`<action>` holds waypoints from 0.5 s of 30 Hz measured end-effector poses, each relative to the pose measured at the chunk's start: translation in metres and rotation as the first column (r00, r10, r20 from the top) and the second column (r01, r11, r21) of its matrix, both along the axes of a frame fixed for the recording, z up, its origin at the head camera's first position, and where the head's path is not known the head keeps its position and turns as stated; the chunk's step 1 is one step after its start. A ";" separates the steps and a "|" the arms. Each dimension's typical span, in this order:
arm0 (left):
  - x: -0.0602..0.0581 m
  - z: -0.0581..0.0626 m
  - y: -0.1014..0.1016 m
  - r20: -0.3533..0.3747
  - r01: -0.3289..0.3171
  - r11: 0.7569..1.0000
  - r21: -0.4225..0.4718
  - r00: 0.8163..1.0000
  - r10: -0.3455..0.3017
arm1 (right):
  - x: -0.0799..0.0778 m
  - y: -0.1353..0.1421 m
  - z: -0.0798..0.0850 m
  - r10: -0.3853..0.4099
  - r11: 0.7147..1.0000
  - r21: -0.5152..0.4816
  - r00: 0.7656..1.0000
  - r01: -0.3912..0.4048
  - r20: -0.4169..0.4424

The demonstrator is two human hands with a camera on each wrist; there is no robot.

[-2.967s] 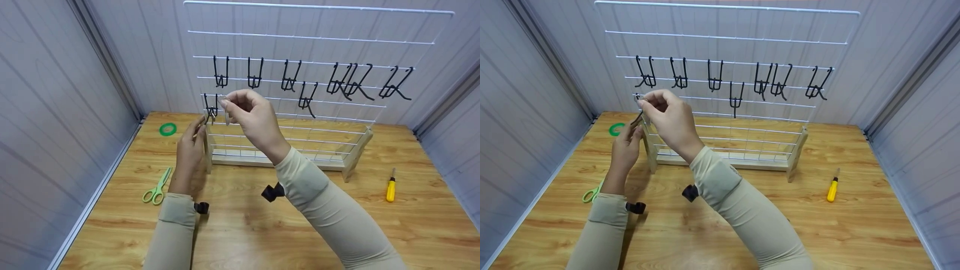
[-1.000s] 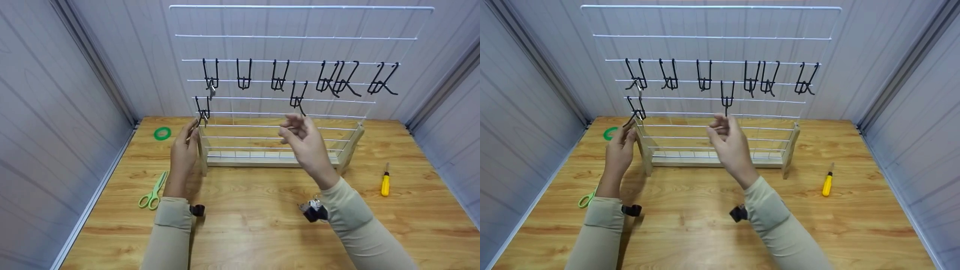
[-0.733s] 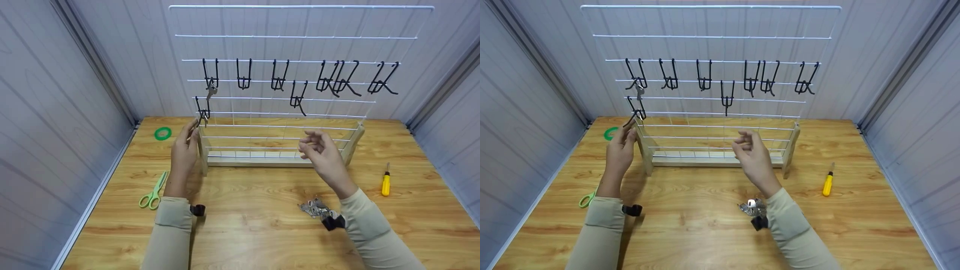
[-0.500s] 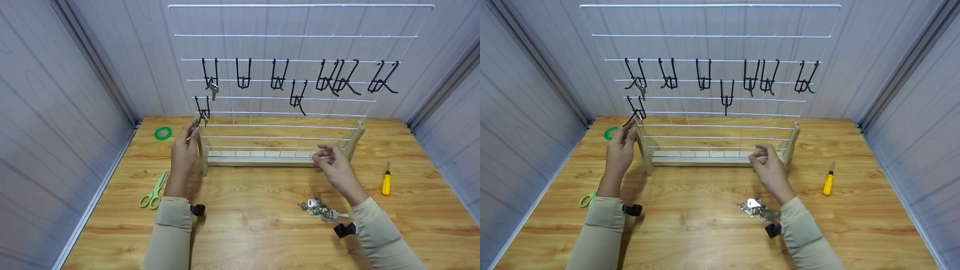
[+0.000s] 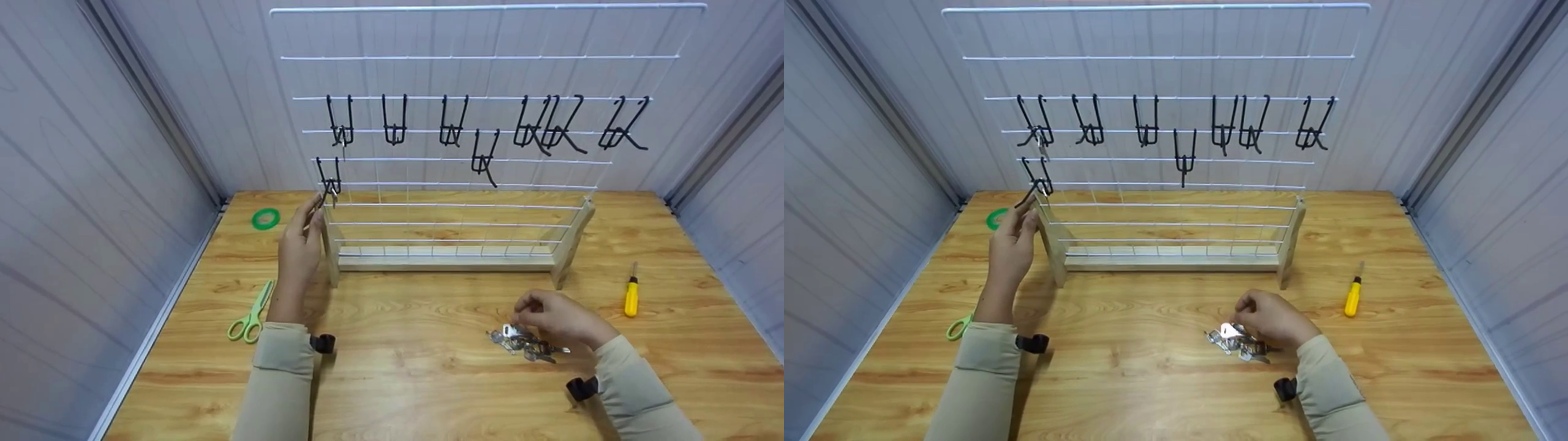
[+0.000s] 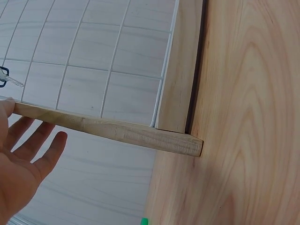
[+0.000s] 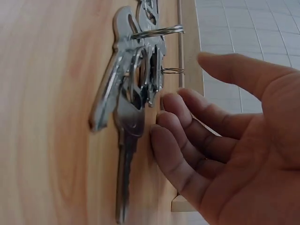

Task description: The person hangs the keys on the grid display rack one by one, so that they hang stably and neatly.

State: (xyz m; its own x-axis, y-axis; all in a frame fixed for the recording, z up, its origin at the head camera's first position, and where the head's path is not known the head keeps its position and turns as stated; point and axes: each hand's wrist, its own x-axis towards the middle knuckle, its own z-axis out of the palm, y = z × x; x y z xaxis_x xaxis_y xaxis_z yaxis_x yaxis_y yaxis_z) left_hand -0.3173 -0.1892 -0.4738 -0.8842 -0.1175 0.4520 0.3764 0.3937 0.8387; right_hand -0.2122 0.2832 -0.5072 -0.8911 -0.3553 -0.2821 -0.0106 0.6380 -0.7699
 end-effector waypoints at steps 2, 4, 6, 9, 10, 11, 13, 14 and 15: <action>0.000 -0.001 -0.001 0.005 -0.004 1.000 0.000 1.000 0.004 | -0.001 -0.002 0.000 0.009 1.000 0.013 1.000 -0.010 0.027; 0.000 -0.001 -0.001 0.004 -0.007 1.000 0.001 1.000 0.007 | -0.001 -0.004 0.001 0.015 0.999 0.041 1.000 -0.016 0.024; 0.000 -0.002 -0.001 0.001 -0.009 1.000 0.001 1.000 0.009 | -0.001 -0.006 0.002 0.019 0.998 0.064 1.000 -0.020 0.016; -0.002 -0.002 0.000 -0.007 -0.008 1.000 -0.001 1.000 0.008 | -0.001 -0.008 0.002 0.018 0.995 0.099 1.000 -0.018 0.005; -0.002 -0.002 0.000 -0.008 -0.007 1.000 -0.002 1.000 0.007 | -0.001 -0.008 0.002 0.012 0.994 0.106 1.000 -0.013 0.007; -0.002 -0.002 0.000 -0.008 -0.007 1.000 -0.003 1.000 0.007 | -0.001 -0.008 0.001 0.007 0.994 0.109 1.000 -0.008 0.010; -0.003 -0.001 0.000 -0.009 -0.007 1.000 -0.004 1.000 0.007 | 0.000 -0.008 0.000 -0.002 0.993 0.121 1.000 0.001 0.009; -0.003 -0.001 0.001 -0.009 -0.007 1.000 -0.004 1.000 0.007 | 0.000 -0.009 0.000 -0.005 0.992 0.125 1.000 0.004 0.005; -0.003 -0.001 0.001 -0.007 -0.008 1.000 -0.003 1.000 0.008 | 0.000 -0.009 0.000 -0.007 0.992 0.125 1.000 0.006 0.005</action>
State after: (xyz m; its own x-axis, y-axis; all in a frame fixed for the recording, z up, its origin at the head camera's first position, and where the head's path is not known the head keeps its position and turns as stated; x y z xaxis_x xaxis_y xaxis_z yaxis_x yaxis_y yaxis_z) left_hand -0.3199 -0.1885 -0.4744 -0.8802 -0.1227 0.4584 0.3790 0.3995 0.8347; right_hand -0.2119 0.2743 -0.5074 -0.8918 -0.3113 -0.3282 -0.0025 0.7290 -0.6845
